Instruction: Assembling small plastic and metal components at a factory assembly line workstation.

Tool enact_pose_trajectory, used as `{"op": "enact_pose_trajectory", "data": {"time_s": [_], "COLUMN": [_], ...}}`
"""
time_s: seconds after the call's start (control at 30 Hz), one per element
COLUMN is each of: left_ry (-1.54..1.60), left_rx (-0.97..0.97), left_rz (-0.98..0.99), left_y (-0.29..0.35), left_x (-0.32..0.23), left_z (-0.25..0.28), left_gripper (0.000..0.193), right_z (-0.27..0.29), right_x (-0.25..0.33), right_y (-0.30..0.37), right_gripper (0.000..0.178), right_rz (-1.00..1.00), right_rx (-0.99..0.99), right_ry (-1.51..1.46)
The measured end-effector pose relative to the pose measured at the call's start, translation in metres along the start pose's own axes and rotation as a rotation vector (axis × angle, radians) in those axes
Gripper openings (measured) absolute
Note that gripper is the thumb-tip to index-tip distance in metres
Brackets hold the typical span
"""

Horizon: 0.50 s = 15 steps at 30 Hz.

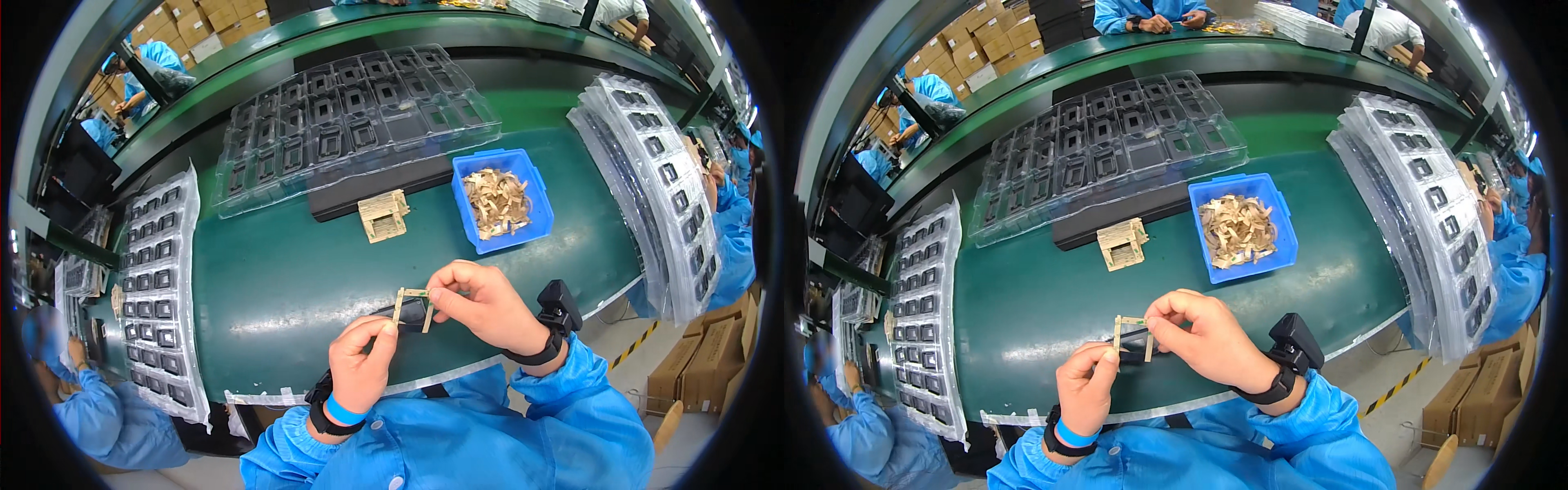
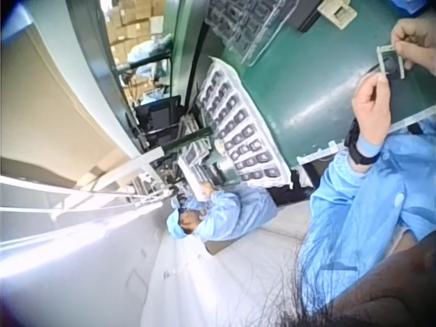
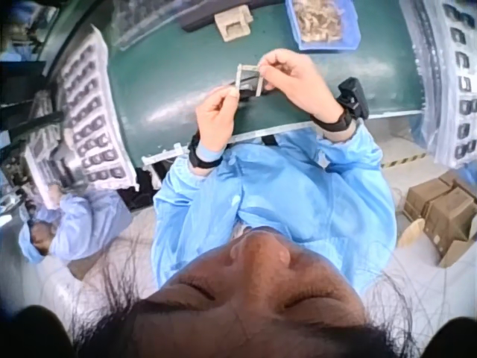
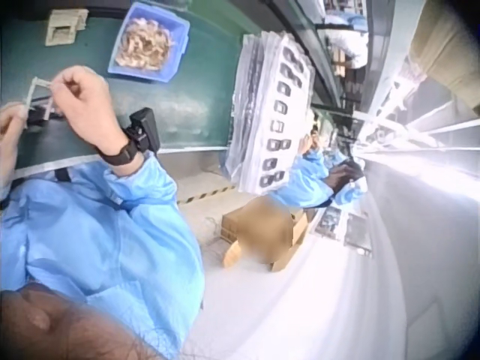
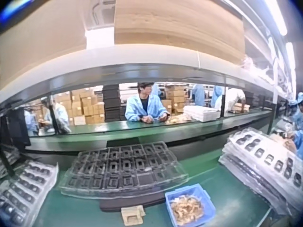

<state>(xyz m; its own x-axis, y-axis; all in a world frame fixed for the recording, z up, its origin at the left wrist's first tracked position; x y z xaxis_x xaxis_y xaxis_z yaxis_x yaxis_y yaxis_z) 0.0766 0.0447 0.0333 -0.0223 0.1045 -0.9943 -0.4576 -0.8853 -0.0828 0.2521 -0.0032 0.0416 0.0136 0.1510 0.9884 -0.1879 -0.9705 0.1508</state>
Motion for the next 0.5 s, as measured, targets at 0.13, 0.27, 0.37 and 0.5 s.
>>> {"op": "enact_pose_trajectory", "data": {"time_s": [0.13, 0.27, 0.37, 0.5], "left_ry": [0.175, -0.007, 0.006, 0.016], "left_rx": [-0.130, 0.057, 0.089, 0.125], "left_rz": [0.090, -0.041, -0.008, 0.024], "left_y": [-0.006, -0.016, -0.022, -0.026], "left_x": [0.016, -0.014, -0.013, -0.012], "left_z": [0.006, -0.014, -0.023, -0.027], "left_gripper": [0.009, 0.011, 0.011, 0.009], "right_z": [0.003, -0.006, -0.023, -0.023], "right_x": [0.023, 0.031, 0.040, 0.040], "right_y": [0.006, 0.016, 0.029, 0.033], "right_gripper": [0.010, 0.010, 0.023, 0.025], "right_rz": [0.250, 0.478, 0.739, 0.789], "right_rx": [-0.210, -0.393, -0.420, -0.426], "right_ry": [0.282, 0.638, 0.916, 0.978]}}
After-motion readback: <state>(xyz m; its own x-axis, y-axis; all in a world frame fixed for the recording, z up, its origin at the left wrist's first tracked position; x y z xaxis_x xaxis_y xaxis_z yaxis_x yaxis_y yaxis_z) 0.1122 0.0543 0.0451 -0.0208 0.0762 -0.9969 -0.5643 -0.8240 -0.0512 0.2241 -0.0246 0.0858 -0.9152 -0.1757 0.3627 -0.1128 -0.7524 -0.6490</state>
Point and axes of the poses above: each hand's wrist, its own y-axis away from the middle knuckle, its own z-axis out of the back of the hand, x = y × z, the point moved 7 cm from there along -y, towards the middle knuckle, and after that the axes turned 4 degrees about y, right-handed, at the moved point
